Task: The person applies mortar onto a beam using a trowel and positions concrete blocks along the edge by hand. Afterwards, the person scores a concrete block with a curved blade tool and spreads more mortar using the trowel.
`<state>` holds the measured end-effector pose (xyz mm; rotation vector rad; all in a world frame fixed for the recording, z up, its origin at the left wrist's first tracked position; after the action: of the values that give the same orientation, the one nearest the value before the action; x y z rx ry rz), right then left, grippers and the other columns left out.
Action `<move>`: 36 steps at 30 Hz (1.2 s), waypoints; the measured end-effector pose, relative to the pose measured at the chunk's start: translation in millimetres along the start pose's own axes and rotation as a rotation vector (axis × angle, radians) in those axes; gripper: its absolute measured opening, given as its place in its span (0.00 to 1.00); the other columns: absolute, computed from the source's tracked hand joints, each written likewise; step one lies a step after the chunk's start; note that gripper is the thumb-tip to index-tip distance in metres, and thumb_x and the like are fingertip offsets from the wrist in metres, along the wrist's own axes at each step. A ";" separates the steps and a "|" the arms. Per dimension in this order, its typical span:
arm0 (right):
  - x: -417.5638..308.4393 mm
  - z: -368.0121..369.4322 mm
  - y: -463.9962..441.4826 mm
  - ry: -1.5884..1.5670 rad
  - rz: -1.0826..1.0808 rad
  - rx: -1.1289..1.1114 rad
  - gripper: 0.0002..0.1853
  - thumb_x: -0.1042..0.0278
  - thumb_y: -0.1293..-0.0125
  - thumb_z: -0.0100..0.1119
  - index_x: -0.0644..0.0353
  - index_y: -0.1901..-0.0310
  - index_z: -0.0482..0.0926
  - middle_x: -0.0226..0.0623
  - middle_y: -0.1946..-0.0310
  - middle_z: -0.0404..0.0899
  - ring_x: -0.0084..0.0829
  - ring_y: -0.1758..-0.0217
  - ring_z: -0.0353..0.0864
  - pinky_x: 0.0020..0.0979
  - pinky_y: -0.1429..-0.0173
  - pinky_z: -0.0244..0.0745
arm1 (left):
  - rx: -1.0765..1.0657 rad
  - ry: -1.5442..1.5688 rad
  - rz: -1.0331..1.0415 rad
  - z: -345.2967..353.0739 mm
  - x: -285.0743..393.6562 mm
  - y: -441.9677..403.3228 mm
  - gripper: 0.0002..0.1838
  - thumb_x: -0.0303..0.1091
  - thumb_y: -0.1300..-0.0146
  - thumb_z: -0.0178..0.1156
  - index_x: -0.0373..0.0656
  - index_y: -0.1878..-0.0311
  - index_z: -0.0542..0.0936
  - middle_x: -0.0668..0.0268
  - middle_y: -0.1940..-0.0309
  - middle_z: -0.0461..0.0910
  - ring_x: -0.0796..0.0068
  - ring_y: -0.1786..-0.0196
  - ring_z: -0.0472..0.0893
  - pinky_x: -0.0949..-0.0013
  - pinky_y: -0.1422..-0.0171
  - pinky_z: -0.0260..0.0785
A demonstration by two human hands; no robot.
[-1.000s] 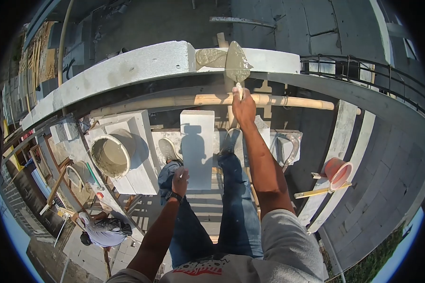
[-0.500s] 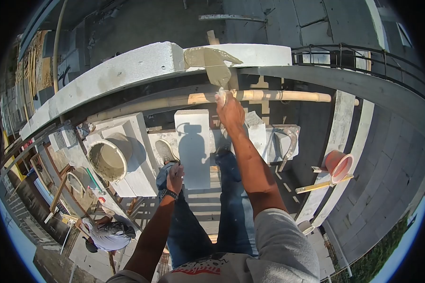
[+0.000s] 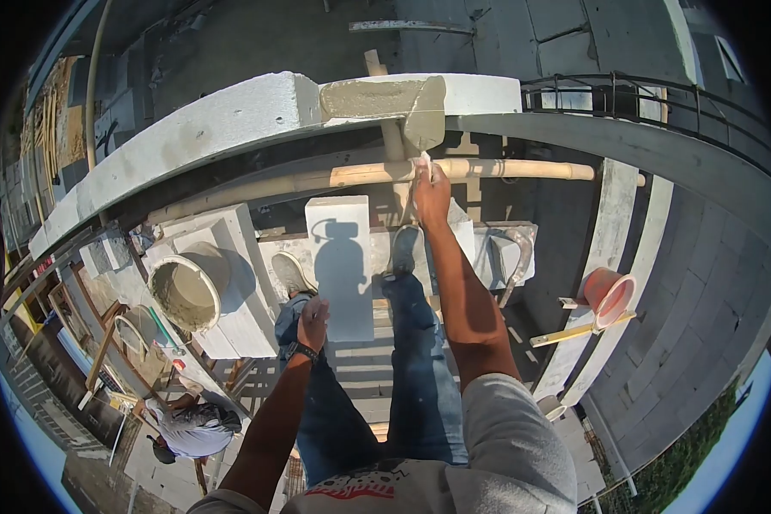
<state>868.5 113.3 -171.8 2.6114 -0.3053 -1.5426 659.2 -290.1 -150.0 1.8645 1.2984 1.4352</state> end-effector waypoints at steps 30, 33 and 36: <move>-46.6 4.5 43.4 -0.082 0.205 -0.124 0.23 0.46 0.21 0.55 0.64 0.54 0.80 0.38 0.73 0.79 0.33 0.71 0.80 0.39 0.63 0.77 | -0.030 -0.030 0.047 9.2 21.3 2.0 0.30 0.48 0.28 0.66 0.29 0.37 0.76 0.48 0.47 0.84 0.61 0.44 0.85 0.65 0.44 0.79; -38.5 -4.3 52.0 -0.409 0.513 -0.134 0.20 0.48 0.19 0.53 0.59 0.58 0.77 0.27 0.77 0.70 0.21 0.81 0.71 0.26 0.77 0.70 | -0.039 -0.018 0.046 5.8 21.9 -0.6 0.31 0.49 0.28 0.66 0.30 0.36 0.75 0.47 0.46 0.84 0.60 0.44 0.85 0.64 0.42 0.79; -26.1 7.9 51.8 -0.441 0.534 -0.104 0.20 0.48 0.19 0.54 0.60 0.57 0.77 0.29 0.76 0.71 0.23 0.80 0.73 0.28 0.76 0.72 | -0.025 -0.017 0.028 -0.4 19.4 0.0 0.30 0.52 0.30 0.66 0.34 0.38 0.78 0.47 0.47 0.85 0.54 0.43 0.85 0.60 0.40 0.77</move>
<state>842.9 68.6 -143.9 1.8637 -0.8452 -1.8261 659.1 -273.2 -140.4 1.8819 1.2459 1.4397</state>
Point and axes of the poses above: each hand's wrist, its own y-axis away from the middle knuckle, its own z-axis out of the palm, x = y × z, the point moved 2 cm from there along -y, towards the middle knuckle
